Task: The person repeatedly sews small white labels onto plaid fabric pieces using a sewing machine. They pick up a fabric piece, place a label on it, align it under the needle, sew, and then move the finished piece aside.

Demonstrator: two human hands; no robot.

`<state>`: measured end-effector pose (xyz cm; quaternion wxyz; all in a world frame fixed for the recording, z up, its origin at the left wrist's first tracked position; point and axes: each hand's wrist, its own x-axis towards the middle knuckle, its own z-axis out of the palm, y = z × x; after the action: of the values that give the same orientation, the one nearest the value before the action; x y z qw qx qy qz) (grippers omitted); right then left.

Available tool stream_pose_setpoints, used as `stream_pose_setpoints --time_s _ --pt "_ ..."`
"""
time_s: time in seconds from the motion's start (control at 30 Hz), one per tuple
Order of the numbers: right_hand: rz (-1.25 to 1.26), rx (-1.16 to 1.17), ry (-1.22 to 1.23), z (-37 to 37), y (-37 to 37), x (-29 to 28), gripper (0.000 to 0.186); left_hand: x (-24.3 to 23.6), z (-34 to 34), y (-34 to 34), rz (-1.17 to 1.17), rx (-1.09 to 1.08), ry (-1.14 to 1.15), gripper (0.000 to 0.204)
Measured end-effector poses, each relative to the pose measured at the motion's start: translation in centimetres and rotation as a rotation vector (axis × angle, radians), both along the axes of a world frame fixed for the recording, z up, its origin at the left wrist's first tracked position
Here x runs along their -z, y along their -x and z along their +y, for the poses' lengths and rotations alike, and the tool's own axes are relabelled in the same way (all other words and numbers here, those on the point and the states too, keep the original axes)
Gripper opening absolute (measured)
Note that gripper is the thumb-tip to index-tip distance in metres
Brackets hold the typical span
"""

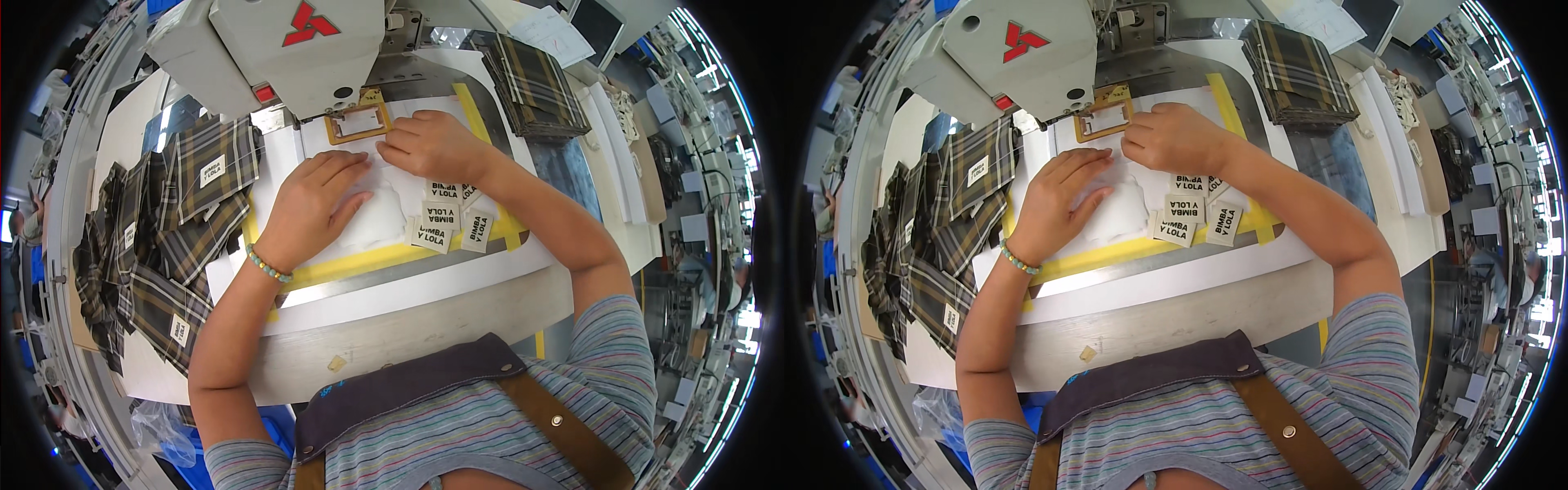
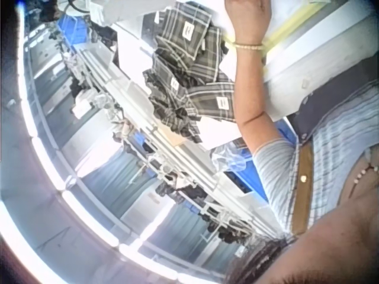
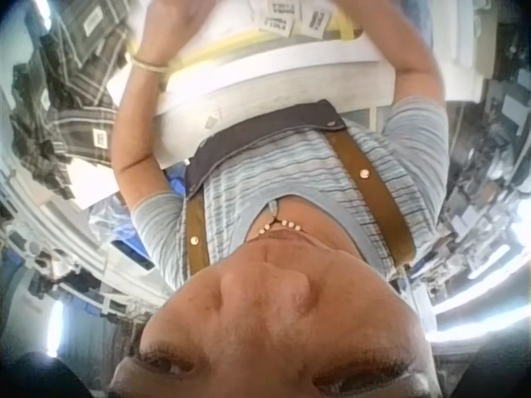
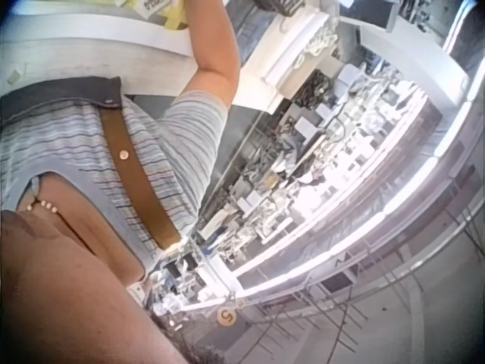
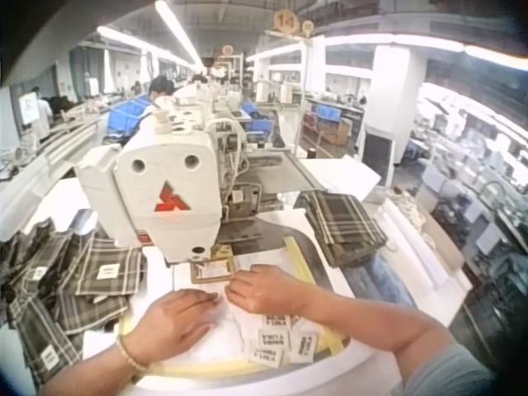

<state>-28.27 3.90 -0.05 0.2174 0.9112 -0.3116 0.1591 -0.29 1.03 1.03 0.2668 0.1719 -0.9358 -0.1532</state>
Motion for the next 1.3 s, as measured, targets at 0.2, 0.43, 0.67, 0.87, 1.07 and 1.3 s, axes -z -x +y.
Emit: stream_pose_setpoints --time_s 0.2,0.43,0.67,0.87,1.07,1.3 --pt "-0.067 0.143 -0.097 0.6 -0.4 -0.5 0.027 0.6 0.0 0.0 -0.105 -0.071 0.095 0.050" --pt "-0.209 0.445 -0.412 4.5 -2.3 -1.7 0.048 0.4 0.1 -0.1 -0.151 -0.116 0.116 0.053" --pt "-0.279 0.431 -0.343 4.2 -2.4 0.6 0.053 0.3 0.7 -0.1 -0.278 -0.186 0.179 0.061" --pt "-0.254 0.330 -0.478 3.5 -0.2 0.0 0.051 0.5 1.0 0.1 -0.286 -0.183 0.183 0.071" --pt "-0.269 0.359 -0.408 3.0 0.0 0.8 0.051 0.3 1.2 0.2 -0.318 -0.183 0.106 0.068" --pt "-0.253 0.368 -0.389 3.4 -0.6 0.8 0.050 1.2 0.8 0.9 -0.278 -0.179 0.109 0.078"
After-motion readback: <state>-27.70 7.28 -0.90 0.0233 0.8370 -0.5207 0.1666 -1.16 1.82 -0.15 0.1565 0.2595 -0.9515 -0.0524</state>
